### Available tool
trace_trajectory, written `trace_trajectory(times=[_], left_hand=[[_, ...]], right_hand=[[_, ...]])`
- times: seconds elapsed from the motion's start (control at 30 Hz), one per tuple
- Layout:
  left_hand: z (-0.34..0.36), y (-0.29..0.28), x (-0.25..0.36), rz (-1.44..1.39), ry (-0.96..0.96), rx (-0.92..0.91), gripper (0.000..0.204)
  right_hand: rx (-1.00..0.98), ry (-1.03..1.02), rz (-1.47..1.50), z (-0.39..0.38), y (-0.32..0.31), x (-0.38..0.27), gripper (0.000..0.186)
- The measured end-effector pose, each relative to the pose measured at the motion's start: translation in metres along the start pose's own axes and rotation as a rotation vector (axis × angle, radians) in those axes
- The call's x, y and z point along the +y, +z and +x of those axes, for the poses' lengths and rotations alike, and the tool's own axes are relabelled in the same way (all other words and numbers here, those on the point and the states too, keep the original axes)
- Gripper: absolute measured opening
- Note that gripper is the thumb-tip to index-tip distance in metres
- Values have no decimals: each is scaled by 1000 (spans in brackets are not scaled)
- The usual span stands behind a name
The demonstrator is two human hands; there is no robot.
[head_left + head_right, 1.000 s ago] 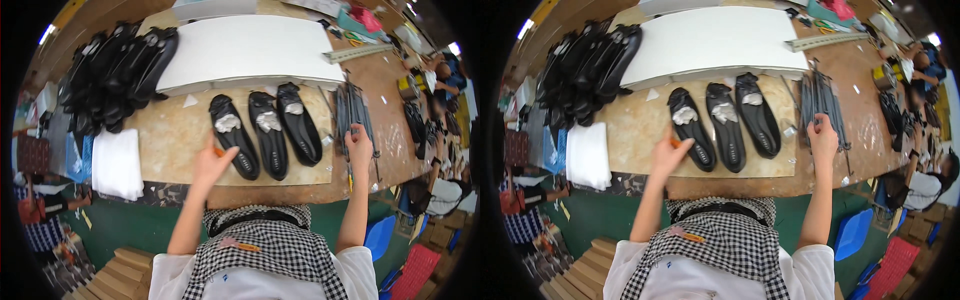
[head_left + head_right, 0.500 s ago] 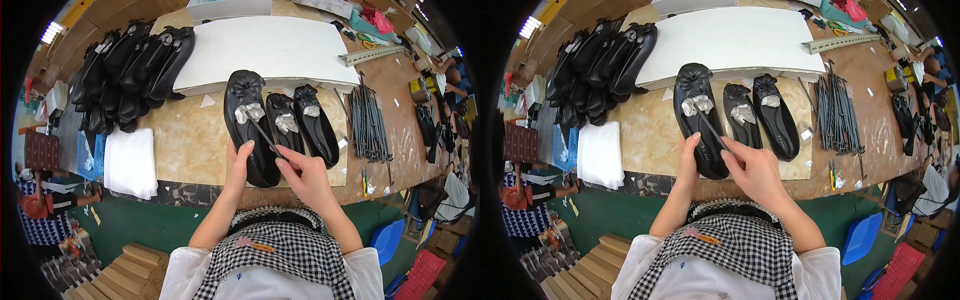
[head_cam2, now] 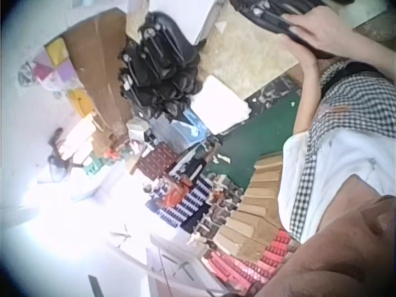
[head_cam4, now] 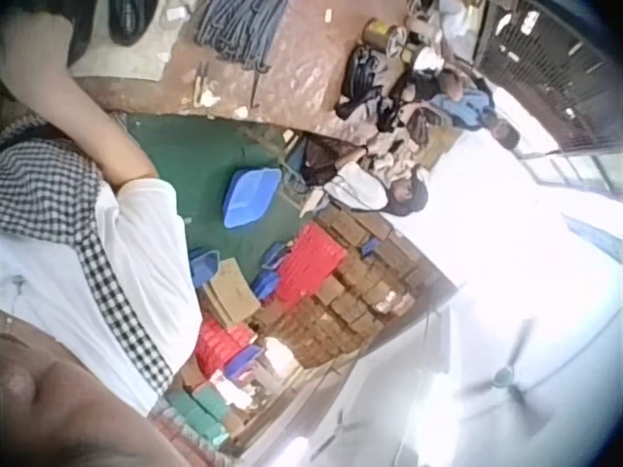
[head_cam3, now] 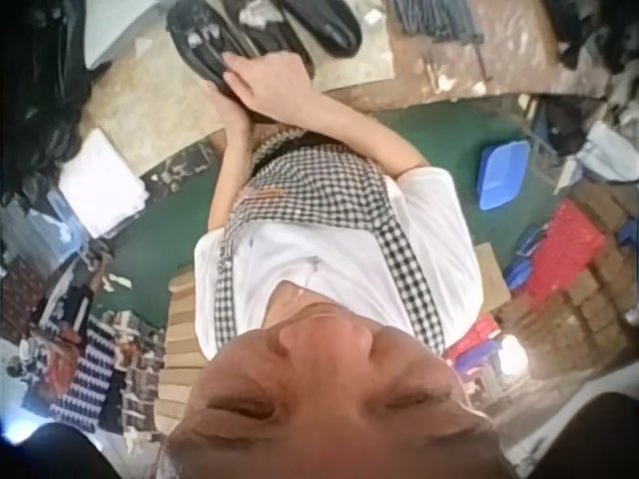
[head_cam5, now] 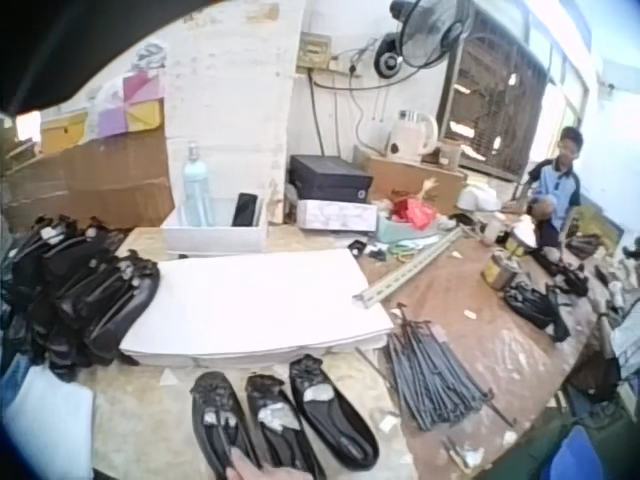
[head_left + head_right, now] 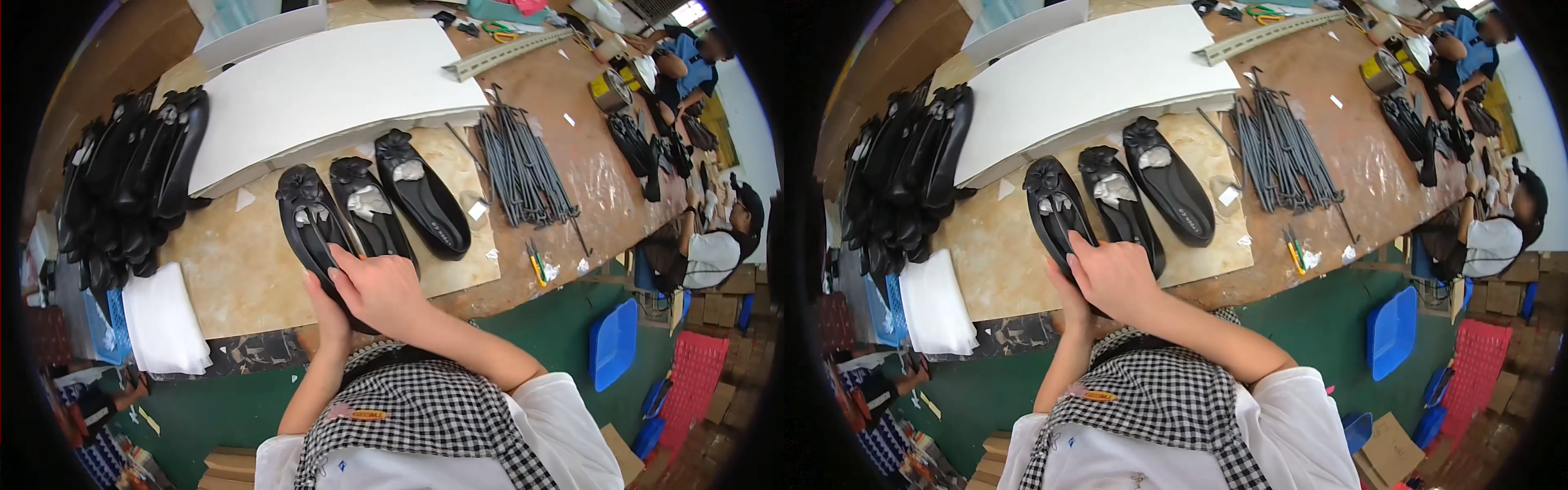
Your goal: The person stuffs white paper into black flat shoes to maintain their shape. They then use a metal hook tool to adjust the interior lining of the shoes. The person repeats this process for multiple pairs of shoes on the table.
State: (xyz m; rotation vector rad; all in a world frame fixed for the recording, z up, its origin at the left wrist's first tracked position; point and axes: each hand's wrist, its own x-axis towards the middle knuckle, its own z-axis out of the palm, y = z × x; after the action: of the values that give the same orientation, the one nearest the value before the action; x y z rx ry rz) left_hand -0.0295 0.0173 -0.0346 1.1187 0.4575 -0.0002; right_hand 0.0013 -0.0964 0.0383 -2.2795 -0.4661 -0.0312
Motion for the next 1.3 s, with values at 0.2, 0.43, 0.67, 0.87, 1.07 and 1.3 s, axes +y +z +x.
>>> trace_trajectory(times=[0.2, 0.43, 0.67, 0.87, 1.07, 1.3], left_hand=[[35, -76, 70, 815, 275, 307, 54], [49, 36, 29, 1188, 260, -165, 62], [25, 9, 32, -326, -524, -448, 56], [46, 3, 26, -17, -100, -313, 68], [45, -3, 36, -11, -77, -285, 78], [41, -2, 22, 133, 114, -183, 83]], right_hand=[[435, 431, -235, 0, -128, 144, 20], [214, 555, -820, 13, -142, 247, 33], [324, 452, 182, -5, -110, 121, 25], [-140, 315, 397, -15, -65, 17, 35], [-185, 295, 464, -8, -68, 8, 32], [67, 165, 304, 1, -50, 2, 27]])
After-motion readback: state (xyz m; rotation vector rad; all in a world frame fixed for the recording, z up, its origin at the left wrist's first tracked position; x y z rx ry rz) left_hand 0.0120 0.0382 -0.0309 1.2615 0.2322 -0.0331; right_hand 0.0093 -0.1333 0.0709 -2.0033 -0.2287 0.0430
